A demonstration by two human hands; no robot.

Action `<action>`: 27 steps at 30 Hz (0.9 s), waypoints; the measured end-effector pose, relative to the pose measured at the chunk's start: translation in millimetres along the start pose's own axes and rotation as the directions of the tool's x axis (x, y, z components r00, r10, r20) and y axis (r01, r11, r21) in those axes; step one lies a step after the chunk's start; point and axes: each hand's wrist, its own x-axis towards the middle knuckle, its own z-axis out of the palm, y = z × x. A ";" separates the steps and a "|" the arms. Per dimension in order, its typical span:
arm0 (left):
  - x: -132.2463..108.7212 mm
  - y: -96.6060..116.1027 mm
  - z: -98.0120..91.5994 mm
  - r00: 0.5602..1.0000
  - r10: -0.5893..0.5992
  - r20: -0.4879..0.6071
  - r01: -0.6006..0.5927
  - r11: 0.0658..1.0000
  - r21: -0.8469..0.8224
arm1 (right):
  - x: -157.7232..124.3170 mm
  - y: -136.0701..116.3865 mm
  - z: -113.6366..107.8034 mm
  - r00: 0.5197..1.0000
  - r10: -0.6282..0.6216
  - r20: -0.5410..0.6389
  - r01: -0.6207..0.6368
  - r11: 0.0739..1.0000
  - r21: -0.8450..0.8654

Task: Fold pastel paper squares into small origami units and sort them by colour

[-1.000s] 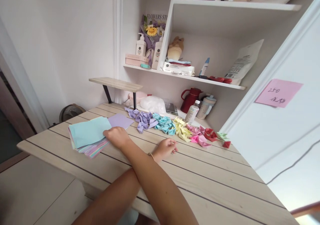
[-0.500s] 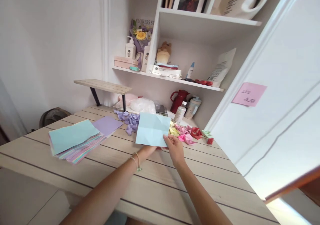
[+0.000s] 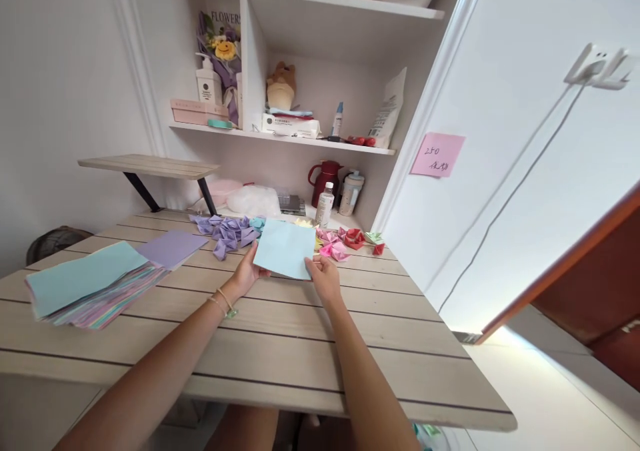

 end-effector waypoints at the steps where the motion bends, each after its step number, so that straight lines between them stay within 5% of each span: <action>1: -1.0 0.7 0.1 1.000 -0.012 0.020 0.012 1.000 0.000 | 0.3 -1.1 -0.8 1.000 0.017 0.015 -0.017 1.000 0.026; 7: -4.4 3.9 -1.1 1.000 0.004 -0.008 -0.003 0.990 0.144 | 1.2 -5.3 -4.7 0.975 0.109 0.196 -0.139 0.980 0.145; 13: -5.0 5.6 -1.4 0.992 -0.109 0.057 0.102 0.988 0.118 | 4.1 -2.2 -6.3 0.977 0.124 0.172 -0.161 0.961 0.226; 18: 1.6 4.7 -5.9 0.991 -0.097 -0.094 0.098 0.995 0.007 | 1.3 -4.8 -5.3 0.931 0.040 0.362 -0.104 0.982 0.157; 22: 2.2 10.1 -8.5 0.990 -0.138 -0.027 0.134 0.986 -0.103 | 1.2 -2.8 -0.9 0.975 -0.133 0.176 0.150 0.985 -0.083; 27: -2.2 8.9 -5.6 0.994 -0.102 0.034 0.100 0.994 0.049 | 1.1 0.1 5.3 0.982 -0.188 0.028 0.190 0.968 -0.166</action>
